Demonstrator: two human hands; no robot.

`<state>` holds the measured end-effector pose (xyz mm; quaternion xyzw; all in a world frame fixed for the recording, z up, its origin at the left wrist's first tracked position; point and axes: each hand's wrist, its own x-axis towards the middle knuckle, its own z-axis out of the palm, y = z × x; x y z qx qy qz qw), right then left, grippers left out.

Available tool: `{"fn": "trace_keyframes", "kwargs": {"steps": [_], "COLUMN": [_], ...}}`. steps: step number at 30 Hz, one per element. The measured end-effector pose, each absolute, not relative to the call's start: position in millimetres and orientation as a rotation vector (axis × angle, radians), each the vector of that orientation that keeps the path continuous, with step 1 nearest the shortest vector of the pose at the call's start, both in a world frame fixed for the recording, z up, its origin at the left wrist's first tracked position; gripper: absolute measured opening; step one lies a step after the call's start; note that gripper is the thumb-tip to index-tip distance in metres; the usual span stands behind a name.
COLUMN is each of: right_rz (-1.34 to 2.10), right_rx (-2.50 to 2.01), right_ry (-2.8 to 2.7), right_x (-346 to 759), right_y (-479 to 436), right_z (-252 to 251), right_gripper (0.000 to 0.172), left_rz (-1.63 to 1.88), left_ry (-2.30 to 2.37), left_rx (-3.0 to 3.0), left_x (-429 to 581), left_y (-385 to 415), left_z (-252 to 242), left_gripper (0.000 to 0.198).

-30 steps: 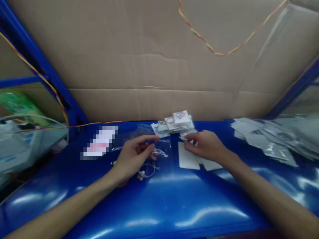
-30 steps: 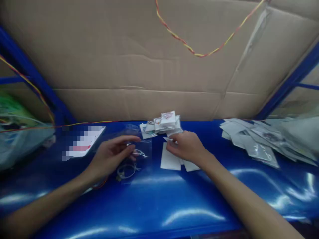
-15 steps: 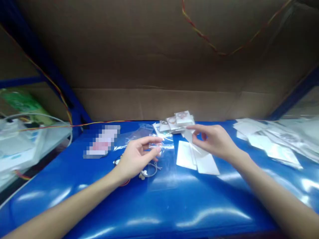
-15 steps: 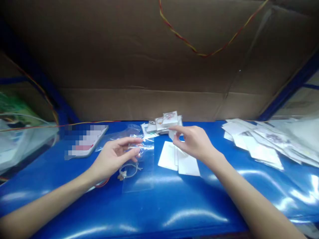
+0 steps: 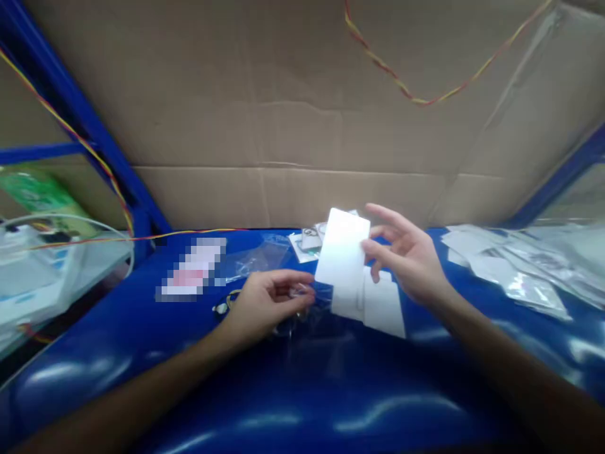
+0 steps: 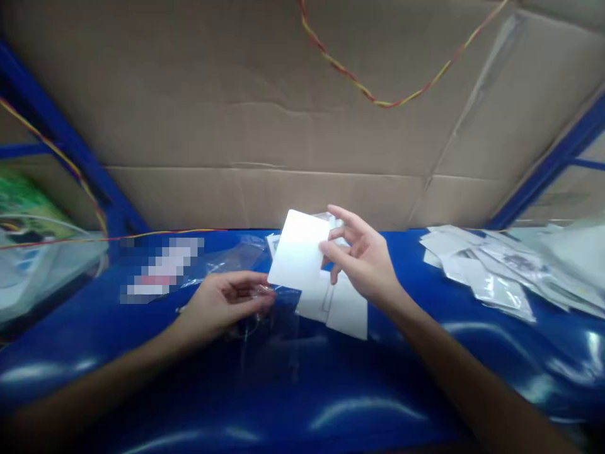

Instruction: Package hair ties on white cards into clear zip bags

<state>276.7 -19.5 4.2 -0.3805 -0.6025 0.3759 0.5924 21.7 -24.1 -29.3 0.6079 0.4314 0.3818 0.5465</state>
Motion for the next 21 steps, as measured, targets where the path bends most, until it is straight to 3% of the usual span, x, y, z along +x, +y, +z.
{"fn": "trace_keyframes", "kwargs": {"steps": [8,21], "right_rz": [0.792,0.585], "right_rx": [-0.860,-0.945], "right_ry": [-1.436,-1.625], "right_x": [261.2,256.0], "right_y": [-28.1,-38.8], "right_z": [-5.9,-17.5], "right_gripper": [0.042,0.039], "left_rz": [0.831,0.842], "left_ry": [0.963,0.944], "left_rx": [1.473,1.505], "left_x": [24.2,21.3], "left_y": [-27.5,-26.1], "left_z": [-20.6,-27.0], "left_gripper": [0.037,0.039]}}
